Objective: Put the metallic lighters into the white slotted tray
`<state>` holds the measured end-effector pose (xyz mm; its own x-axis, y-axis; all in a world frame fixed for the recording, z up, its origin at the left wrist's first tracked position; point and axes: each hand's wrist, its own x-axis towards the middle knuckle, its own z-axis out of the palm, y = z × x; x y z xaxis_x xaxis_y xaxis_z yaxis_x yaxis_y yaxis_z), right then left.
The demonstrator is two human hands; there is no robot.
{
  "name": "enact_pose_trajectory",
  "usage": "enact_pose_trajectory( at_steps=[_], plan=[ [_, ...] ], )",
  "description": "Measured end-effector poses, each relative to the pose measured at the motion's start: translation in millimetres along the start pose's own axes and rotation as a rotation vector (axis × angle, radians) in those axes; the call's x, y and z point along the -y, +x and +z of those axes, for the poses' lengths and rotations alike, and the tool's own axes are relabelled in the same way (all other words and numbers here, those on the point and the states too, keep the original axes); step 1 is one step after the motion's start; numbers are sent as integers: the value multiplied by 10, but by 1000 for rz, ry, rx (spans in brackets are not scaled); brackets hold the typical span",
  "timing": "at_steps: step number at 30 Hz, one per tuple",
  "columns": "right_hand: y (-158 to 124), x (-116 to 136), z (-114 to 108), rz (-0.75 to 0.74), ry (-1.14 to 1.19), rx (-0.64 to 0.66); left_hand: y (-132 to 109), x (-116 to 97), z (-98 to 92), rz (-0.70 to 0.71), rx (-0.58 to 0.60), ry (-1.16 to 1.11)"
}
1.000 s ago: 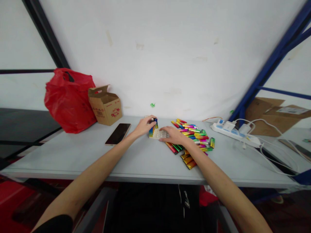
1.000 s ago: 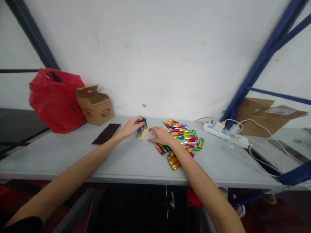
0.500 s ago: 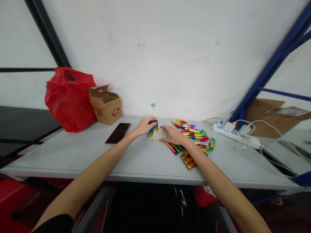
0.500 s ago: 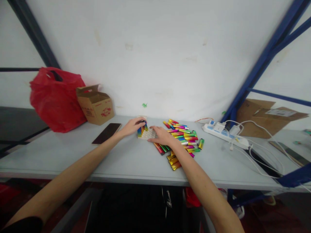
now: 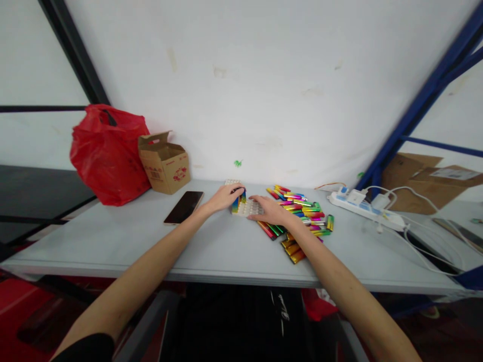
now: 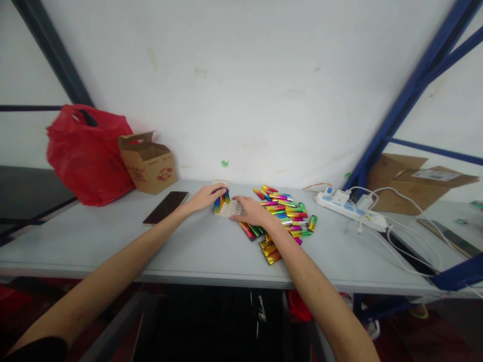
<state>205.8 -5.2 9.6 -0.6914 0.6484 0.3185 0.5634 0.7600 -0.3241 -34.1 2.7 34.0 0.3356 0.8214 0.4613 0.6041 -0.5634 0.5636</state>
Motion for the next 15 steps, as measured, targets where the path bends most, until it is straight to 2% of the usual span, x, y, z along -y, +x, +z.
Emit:
enact_pose_trajectory(
  at_steps=[9, 15],
  plan=[
    [-1, -17, 13, -7, -6, 7, 37, 33, 91, -78, -19, -197],
    [5, -30, 25, -24, -3, 2, 12, -31, 121, -116, -58, -411]
  ],
)
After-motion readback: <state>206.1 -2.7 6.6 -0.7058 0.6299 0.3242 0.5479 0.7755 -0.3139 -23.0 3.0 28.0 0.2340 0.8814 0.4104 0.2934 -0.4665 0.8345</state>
